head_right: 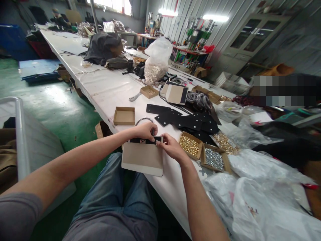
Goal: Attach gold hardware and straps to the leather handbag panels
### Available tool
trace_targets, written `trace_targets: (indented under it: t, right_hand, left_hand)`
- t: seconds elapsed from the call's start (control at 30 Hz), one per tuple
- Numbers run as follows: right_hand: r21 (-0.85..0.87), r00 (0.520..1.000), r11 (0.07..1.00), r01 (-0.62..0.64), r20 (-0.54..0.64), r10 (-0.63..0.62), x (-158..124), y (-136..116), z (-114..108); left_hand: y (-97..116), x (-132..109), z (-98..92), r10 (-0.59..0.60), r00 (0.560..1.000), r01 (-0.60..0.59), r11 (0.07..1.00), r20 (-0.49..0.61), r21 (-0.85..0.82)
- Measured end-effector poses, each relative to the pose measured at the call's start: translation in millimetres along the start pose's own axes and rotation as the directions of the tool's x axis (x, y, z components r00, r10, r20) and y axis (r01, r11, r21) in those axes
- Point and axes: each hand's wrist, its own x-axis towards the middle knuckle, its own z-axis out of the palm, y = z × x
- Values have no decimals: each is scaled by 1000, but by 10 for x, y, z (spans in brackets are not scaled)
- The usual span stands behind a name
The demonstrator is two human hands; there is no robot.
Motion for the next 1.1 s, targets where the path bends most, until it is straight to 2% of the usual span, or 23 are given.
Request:
trace_targets:
  t: [0.1, 0.3, 0.47, 0.67, 0.83, 0.97, 1.1]
  right_hand:
    - [-132, 997, 989, 66, -40, -72, 29, 53, -9]
    - [-99, 998, 993, 60, -24, -63, 54, 166, 37]
    - [-189, 995, 980, 57, -74, -72, 112, 119, 23]
    - [-147, 999, 989, 29, 24, -25, 225, 54, 21]
    - [-146, 999, 989, -30, 12, 32, 242, 144, 51]
    - [-88, 999, 995, -41, 12, 43, 246, 179, 43]
    - [-132, 996, 987, -92, 7, 93, 306, 201, 9]
  left_hand:
    - [6, -24, 66, -31, 1000, 31, 1000, -3, -3]
    - [15, -76, 185, -117, 993, 117, 993, 8, -7]
    - [-25, -10, 162, -150, 988, 152, 987, -24, 58]
    - [-66, 25, 115, -214, 976, 209, 970, 29, 124]
    - [12, 71, 147, -328, 942, 317, 941, 78, 120]
    - [81, 154, 138, -339, 936, 319, 931, 98, 177]
    - [156, 184, 151, -335, 937, 299, 914, 93, 275]
